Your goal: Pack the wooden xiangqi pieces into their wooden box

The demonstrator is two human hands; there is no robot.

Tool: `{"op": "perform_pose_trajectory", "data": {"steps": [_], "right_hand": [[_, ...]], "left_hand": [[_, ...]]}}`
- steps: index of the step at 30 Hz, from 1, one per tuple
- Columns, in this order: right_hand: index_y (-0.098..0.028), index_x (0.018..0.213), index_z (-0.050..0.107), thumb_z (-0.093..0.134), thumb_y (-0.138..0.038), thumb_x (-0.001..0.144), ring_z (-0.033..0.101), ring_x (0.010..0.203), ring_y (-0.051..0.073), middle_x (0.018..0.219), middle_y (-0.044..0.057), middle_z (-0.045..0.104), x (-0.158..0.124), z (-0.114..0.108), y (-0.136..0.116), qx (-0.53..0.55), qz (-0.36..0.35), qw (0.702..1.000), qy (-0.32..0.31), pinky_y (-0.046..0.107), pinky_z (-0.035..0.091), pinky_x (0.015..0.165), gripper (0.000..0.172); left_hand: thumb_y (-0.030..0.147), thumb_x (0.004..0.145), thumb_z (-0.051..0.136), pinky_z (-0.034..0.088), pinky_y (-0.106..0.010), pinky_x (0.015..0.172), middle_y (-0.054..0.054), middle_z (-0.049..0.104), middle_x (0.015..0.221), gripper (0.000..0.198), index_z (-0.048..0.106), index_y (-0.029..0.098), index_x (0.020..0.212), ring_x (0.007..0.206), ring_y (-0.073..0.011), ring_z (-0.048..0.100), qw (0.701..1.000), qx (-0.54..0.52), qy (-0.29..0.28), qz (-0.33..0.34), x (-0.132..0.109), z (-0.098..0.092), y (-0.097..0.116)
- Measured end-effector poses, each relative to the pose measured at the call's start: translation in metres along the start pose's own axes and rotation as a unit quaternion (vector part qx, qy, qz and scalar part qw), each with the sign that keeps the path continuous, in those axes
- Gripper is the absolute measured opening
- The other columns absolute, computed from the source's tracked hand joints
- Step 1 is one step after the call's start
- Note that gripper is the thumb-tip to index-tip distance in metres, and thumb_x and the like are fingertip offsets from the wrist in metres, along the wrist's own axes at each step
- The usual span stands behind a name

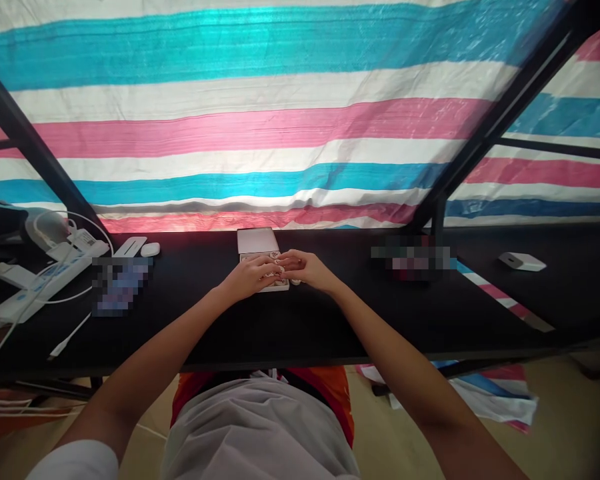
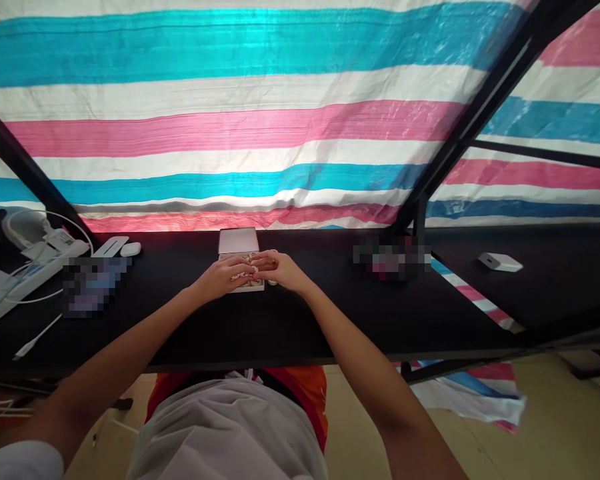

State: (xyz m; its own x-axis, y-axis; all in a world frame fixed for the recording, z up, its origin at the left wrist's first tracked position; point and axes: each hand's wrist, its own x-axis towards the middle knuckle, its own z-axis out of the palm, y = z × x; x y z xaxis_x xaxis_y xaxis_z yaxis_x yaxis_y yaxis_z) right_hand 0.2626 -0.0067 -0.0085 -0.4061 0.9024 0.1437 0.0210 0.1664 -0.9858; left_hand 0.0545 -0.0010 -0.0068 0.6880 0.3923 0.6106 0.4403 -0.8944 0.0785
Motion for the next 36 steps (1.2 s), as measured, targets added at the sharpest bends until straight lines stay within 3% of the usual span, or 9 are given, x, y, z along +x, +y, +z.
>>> {"op": "perform_pose_trajectory", "data": {"steps": [5,8,12,16,23,29,36], "right_hand": [[-0.018,0.101,0.063,0.08,-0.032,0.058,0.066,0.084,0.021,0.095,0.006,0.069,0.0,0.001,0.002,-0.019,-0.01,1.0,0.01,0.035,0.054,0.076,0.048],[-0.019,0.104,0.063,0.075,-0.037,0.064,0.065,0.08,0.018,0.095,0.005,0.069,-0.001,0.0,0.0,-0.086,-0.044,0.995,0.027,0.033,0.054,0.072,0.045],[-0.019,0.103,0.064,0.065,-0.044,0.075,0.061,0.07,0.015,0.084,0.003,0.068,-0.001,-0.013,0.001,-0.242,-0.084,0.961,0.102,0.029,0.051,0.069,0.037],[-0.019,0.104,0.064,0.057,-0.043,0.081,0.056,0.062,0.013,0.073,0.001,0.065,0.001,-0.032,0.009,-0.323,-0.074,0.935,0.129,0.028,0.048,0.062,0.034],[-0.019,0.101,0.065,0.054,-0.035,0.081,0.055,0.063,0.014,0.07,0.0,0.063,0.004,-0.048,0.015,-0.372,-0.055,0.911,0.171,0.026,0.045,0.062,0.028],[-0.019,0.098,0.066,0.053,-0.033,0.08,0.056,0.066,0.014,0.072,0.001,0.064,0.003,-0.052,0.019,-0.387,-0.028,0.905,0.176,0.026,0.044,0.063,0.026],[-0.019,0.096,0.067,0.053,-0.033,0.08,0.056,0.067,0.015,0.075,0.001,0.066,0.003,-0.06,0.024,-0.41,0.015,0.9,0.145,0.028,0.045,0.066,0.025]], "left_hand": [[0.033,0.09,0.053,0.048,-0.03,0.087,-0.005,0.067,0.097,0.019,0.066,0.021,0.095,0.094,-0.0172,0.062,0.999,-0.029,-0.006,-0.03,0.002,0.001,0.002],[0.032,0.087,0.055,0.048,-0.029,0.085,-0.004,0.067,0.097,0.017,0.066,0.021,0.095,0.093,-0.0169,0.061,0.996,-0.055,-0.001,-0.067,0.004,-0.003,0.0],[0.033,0.084,0.057,0.047,-0.029,0.081,-0.003,0.067,0.09,0.016,0.065,0.02,0.09,0.088,-0.0173,0.059,0.983,-0.044,0.016,-0.176,0.003,-0.01,-0.016],[0.034,0.083,0.056,0.046,-0.031,0.078,-0.003,0.067,0.087,0.018,0.066,0.02,0.087,0.084,-0.0192,0.058,0.969,-0.017,-0.025,-0.244,-0.004,-0.008,-0.037],[0.033,0.083,0.056,0.046,-0.03,0.079,-0.004,0.069,0.085,0.018,0.069,0.02,0.087,0.085,-0.02,0.059,0.968,-0.002,-0.086,-0.235,-0.005,0.006,-0.048],[0.025,0.09,0.043,0.045,-0.032,0.089,-0.003,0.069,0.103,0.031,0.066,0.022,0.11,0.097,-0.0201,0.059,0.974,0.015,-0.132,-0.186,-0.005,0.006,-0.047],[0.016,0.088,0.038,0.046,-0.035,0.091,-0.004,0.069,0.106,0.04,0.055,0.02,0.124,0.098,-0.0204,0.06,0.98,0.018,-0.108,-0.168,-0.008,0.008,-0.044]]}}
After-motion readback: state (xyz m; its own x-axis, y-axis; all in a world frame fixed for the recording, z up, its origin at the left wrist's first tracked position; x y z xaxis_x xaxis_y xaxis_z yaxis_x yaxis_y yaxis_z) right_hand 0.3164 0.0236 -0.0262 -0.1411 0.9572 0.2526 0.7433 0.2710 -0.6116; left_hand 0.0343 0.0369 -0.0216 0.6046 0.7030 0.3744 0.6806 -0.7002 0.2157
